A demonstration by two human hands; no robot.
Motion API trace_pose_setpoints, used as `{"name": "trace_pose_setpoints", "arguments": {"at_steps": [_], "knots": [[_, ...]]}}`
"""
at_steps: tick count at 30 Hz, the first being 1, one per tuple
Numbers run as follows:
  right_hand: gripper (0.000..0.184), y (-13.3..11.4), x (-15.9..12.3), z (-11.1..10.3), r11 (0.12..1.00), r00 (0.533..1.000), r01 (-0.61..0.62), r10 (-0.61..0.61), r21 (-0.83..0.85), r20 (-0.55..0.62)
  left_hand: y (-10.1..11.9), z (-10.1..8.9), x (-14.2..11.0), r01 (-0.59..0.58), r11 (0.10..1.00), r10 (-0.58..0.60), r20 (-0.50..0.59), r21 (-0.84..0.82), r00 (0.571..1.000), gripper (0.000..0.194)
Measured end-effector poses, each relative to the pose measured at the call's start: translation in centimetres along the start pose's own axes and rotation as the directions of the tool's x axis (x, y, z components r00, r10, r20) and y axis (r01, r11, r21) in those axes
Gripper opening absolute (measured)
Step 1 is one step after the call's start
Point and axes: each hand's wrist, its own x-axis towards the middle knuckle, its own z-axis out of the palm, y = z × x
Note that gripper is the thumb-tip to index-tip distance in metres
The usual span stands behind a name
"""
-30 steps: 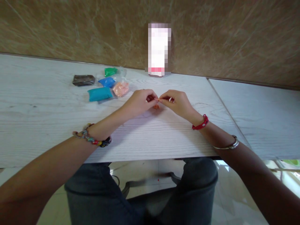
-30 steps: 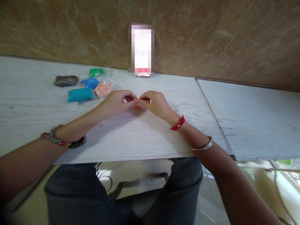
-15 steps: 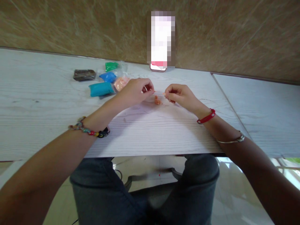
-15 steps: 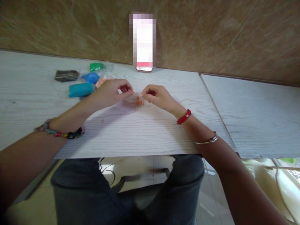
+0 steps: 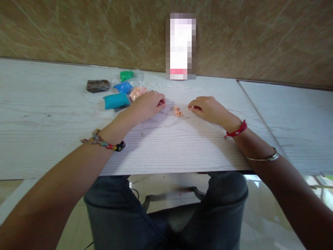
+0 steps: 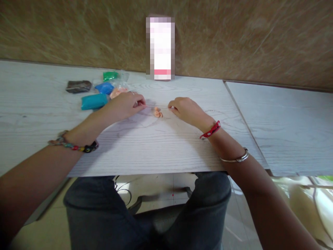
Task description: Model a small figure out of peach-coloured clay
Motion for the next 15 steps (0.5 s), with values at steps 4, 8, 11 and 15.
{"name": "trace_pose_setpoints", "arguments": {"at_steps": [4,8,11,15], "knots": [[0.028,-0.04,0.05,0.07,1.0,1.0,0.01,-0.01,0.001,0.024,0.0,-0.11,-0.05,0.004,1.0,-0.004,0.011,0.004,1.0,0.021],[0.025,0.09,0.19,0.25,1.0,1.0,0.015,-0.015,0.016,0.014,-0.08,-0.09,-0.03,0.007,1.0,-0.008,0.017,0.03,1.0,0.023],[0.024,-0.03,0.39,0.49,1.0,1.0,0.013,-0.013,0.023,0.004,-0.12,-0.05,0.0,0.008,0.999,-0.009,0.021,0.049,1.0,0.025],[0.024,-0.35,0.76,0.9,1.0,1.0,0.0,0.0,0.018,-0.021,-0.15,0.07,0.04,0.011,0.996,-0.012,0.021,0.086,1.0,0.026]]}}
